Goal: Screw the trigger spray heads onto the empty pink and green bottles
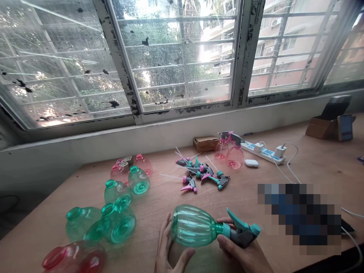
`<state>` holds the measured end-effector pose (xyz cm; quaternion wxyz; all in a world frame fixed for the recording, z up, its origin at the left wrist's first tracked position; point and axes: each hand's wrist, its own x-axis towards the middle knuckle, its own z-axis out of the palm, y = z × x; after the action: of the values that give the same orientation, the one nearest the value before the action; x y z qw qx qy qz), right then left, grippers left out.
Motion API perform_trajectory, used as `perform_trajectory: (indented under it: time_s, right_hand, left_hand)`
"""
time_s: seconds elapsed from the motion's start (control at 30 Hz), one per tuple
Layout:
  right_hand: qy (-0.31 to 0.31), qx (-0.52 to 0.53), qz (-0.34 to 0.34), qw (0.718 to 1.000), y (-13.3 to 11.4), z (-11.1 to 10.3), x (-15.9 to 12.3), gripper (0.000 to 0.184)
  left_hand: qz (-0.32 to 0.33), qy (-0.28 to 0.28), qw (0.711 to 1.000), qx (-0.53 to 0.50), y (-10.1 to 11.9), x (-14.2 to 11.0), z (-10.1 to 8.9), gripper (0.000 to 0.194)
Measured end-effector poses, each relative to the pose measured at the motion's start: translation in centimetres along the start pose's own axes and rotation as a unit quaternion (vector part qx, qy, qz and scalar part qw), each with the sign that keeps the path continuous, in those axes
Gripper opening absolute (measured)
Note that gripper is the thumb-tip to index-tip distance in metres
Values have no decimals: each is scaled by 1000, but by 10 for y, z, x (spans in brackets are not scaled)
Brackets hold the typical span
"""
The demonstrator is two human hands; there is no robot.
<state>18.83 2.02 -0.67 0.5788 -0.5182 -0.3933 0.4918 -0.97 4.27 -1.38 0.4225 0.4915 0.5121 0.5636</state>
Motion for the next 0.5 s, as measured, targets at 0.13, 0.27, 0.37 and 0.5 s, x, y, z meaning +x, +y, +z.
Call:
perform_trajectory:
  time_s: [0.13, 0.27, 0.37, 0.5]
  right_hand:
    - [-5, -46, -13, 999, -4, 6, -4, 38]
    - [-11, -49, -17, 999, -5, 9, -5, 35]
    - [-3, -20, 0, 1000, 1, 5, -2, 45]
    - [0, 37, 6, 999, 7, 0, 1, 51]
  left_hand:
    - [-28, 28, 999, -14, 12, -3, 2, 73]
    - [-67, 48, 996, -27, 16, -2, 4, 71]
    - [-56, 15, 997, -46, 8, 0, 2, 74]
    - [-8, -8, 1000, -11, 2, 0, -1, 68]
